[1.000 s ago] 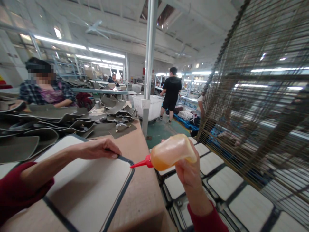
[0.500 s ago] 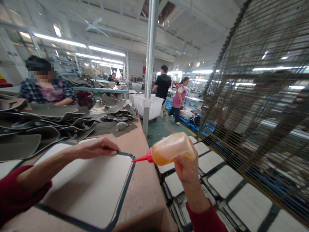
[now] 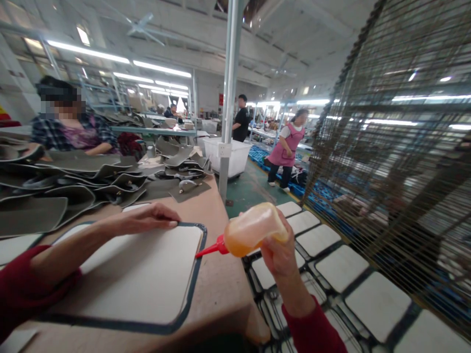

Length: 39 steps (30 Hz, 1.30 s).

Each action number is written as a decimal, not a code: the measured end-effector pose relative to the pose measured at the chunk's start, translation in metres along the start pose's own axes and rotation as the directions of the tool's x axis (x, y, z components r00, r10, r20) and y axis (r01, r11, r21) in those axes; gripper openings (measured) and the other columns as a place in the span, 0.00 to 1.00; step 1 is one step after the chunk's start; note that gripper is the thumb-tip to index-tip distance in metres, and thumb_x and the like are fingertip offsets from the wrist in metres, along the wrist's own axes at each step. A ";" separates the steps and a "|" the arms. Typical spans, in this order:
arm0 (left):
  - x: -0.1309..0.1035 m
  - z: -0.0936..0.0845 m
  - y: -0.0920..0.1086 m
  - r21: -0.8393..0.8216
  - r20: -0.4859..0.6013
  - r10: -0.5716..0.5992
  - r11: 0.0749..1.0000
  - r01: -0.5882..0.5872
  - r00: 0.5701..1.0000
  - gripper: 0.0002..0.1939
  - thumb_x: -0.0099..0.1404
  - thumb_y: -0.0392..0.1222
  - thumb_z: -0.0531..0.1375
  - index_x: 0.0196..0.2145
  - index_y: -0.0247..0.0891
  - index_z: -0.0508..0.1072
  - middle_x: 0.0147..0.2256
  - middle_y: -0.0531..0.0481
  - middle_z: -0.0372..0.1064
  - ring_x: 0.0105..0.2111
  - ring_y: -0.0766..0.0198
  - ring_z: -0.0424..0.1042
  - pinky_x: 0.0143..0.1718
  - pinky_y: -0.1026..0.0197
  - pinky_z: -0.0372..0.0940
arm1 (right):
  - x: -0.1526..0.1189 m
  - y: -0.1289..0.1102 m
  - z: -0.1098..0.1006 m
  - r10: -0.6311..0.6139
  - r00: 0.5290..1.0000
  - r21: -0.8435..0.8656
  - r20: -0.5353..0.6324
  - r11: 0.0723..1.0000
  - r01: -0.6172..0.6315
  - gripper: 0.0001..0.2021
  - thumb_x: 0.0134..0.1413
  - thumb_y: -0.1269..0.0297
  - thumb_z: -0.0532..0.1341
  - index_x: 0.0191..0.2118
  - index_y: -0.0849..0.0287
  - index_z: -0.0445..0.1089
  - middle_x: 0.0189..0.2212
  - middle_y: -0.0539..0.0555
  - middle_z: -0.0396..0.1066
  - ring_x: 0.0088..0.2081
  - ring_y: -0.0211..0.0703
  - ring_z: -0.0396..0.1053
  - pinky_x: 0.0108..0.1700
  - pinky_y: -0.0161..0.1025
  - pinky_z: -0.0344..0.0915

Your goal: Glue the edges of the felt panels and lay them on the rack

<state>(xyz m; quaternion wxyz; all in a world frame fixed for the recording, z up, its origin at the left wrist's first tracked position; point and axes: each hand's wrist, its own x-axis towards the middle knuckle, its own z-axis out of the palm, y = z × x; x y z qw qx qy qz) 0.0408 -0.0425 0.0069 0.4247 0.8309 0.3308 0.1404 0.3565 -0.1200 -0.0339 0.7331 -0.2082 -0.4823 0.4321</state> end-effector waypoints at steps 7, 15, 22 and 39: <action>0.000 -0.001 -0.010 -0.023 -0.004 -0.065 0.998 0.065 0.998 0.23 0.63 0.56 0.57 0.35 0.31 0.77 0.26 0.51 0.68 0.27 0.65 0.64 0.28 0.66 0.58 | -0.005 -0.003 0.006 0.008 0.997 0.010 -0.079 1.000 -0.008 0.25 0.33 0.55 0.74 0.44 0.50 0.74 0.40 0.53 0.79 0.44 0.55 0.76 0.56 0.58 0.66; -0.002 0.002 -0.012 -0.093 -0.014 -0.074 0.993 0.072 0.997 0.21 0.62 0.55 0.59 0.34 0.31 0.78 0.26 0.50 0.69 0.26 0.65 0.64 0.27 0.67 0.58 | -0.001 -0.001 0.010 0.045 0.996 0.034 -0.078 0.999 -0.043 0.30 0.31 0.54 0.75 0.47 0.51 0.73 0.37 0.55 0.79 0.47 0.60 0.75 0.56 0.62 0.65; -0.007 0.002 -0.009 -0.228 -0.013 -0.158 0.962 0.151 0.987 0.19 0.61 0.55 0.61 0.33 0.33 0.77 0.26 0.49 0.71 0.24 0.67 0.66 0.23 0.68 0.59 | -0.010 0.006 -0.003 0.096 0.992 0.015 -0.085 0.995 -0.095 0.31 0.30 0.54 0.75 0.47 0.51 0.72 0.38 0.54 0.79 0.42 0.57 0.76 0.52 0.59 0.69; -0.014 -0.002 -0.018 -0.346 -0.060 -0.223 0.919 0.189 0.973 0.18 0.60 0.53 0.63 0.35 0.33 0.78 0.27 0.49 0.75 0.23 0.66 0.69 0.22 0.67 0.61 | -0.017 0.000 0.004 0.126 0.990 -0.011 -0.066 0.992 -0.127 0.32 0.28 0.51 0.75 0.45 0.52 0.73 0.37 0.53 0.79 0.40 0.57 0.77 0.54 0.58 0.68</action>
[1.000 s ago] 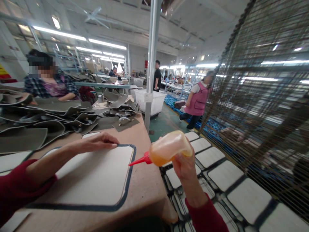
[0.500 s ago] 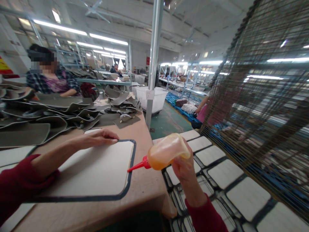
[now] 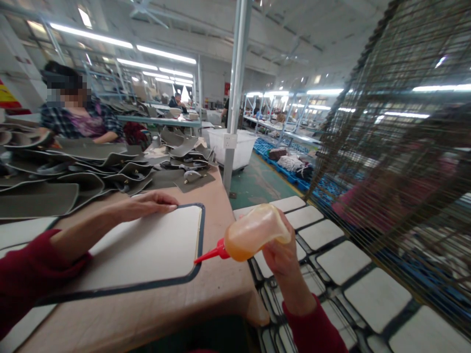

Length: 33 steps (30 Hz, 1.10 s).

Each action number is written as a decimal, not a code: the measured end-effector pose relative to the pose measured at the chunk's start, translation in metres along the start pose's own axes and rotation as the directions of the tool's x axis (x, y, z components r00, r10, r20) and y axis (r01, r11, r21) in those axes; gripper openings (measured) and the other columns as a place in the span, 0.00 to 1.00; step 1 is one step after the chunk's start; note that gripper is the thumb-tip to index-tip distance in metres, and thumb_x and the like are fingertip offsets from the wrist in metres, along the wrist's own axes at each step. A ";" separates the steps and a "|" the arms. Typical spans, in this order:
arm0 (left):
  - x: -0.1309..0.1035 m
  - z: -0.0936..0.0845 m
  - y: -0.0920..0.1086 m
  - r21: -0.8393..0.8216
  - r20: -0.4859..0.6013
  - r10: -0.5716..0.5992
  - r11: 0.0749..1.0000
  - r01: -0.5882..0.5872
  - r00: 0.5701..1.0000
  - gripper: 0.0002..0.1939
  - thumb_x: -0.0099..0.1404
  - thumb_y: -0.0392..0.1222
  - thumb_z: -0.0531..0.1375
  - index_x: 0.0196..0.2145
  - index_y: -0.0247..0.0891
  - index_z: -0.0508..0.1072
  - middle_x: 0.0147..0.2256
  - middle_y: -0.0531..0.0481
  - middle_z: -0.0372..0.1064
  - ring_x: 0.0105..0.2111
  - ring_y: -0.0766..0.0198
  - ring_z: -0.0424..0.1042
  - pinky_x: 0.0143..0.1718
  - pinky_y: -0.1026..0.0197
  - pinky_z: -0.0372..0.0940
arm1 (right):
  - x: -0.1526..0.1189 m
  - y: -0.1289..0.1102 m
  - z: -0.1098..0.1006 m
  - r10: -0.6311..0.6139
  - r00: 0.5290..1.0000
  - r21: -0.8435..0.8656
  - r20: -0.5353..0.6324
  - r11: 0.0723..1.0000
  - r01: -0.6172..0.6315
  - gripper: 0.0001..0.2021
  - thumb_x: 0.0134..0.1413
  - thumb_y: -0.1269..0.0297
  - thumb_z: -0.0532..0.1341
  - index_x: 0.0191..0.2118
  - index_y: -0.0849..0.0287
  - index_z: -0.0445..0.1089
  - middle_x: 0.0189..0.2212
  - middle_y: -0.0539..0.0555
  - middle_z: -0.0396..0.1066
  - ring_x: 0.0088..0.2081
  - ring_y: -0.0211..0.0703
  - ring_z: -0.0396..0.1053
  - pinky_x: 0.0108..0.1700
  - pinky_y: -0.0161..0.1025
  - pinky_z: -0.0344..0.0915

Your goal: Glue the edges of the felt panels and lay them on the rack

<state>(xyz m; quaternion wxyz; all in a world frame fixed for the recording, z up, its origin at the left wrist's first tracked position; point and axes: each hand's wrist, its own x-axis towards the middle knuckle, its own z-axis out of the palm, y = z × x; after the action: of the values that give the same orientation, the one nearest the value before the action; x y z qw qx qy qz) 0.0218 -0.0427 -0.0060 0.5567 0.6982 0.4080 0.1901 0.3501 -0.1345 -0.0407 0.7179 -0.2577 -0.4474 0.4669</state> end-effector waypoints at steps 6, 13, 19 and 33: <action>0.000 0.000 -0.010 -0.120 -0.098 -0.040 0.992 0.028 0.994 0.17 0.56 0.53 0.66 0.31 0.33 0.76 0.25 0.50 0.74 0.20 0.67 0.68 0.20 0.68 0.59 | -0.005 0.005 -0.002 -0.098 0.995 -0.016 -0.015 0.995 0.097 0.27 0.34 0.55 0.74 0.45 0.52 0.73 0.38 0.55 0.78 0.39 0.56 0.77 0.52 0.58 0.70; 0.010 0.008 -0.018 -0.268 -0.335 -0.108 0.963 0.015 0.936 0.24 0.44 0.58 0.70 0.29 0.34 0.75 0.23 0.49 0.74 0.21 0.63 0.70 0.21 0.65 0.63 | -0.021 0.024 0.009 -0.131 0.985 0.014 -0.108 0.991 0.133 0.30 0.40 0.52 0.71 0.52 0.51 0.70 0.42 0.58 0.78 0.44 0.59 0.76 0.50 0.59 0.71; 0.012 0.006 -0.011 -0.013 -0.285 0.046 0.999 -0.052 0.957 0.24 0.51 0.61 0.65 0.30 0.34 0.75 0.24 0.50 0.71 0.23 0.62 0.68 0.22 0.65 0.60 | 0.027 -0.009 0.022 -0.265 0.947 0.038 -0.179 0.960 0.276 0.29 0.35 0.51 0.73 0.48 0.49 0.73 0.44 0.56 0.78 0.49 0.61 0.73 0.57 0.65 0.63; 0.022 -0.003 0.001 0.254 0.014 0.160 0.954 -0.158 0.987 0.26 0.60 0.61 0.57 0.31 0.31 0.75 0.23 0.52 0.62 0.23 0.66 0.59 0.23 0.66 0.53 | 0.063 -0.022 0.020 -0.197 0.977 -0.021 0.080 0.980 0.199 0.31 0.31 0.56 0.75 0.48 0.51 0.72 0.39 0.55 0.79 0.49 0.61 0.73 0.55 0.63 0.66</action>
<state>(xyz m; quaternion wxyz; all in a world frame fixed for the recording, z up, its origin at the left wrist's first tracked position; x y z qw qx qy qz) 0.0334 -0.0235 -0.0081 0.4439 0.7938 0.3734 0.1829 0.3524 -0.0887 0.0115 0.7391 -0.2037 -0.5052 0.3962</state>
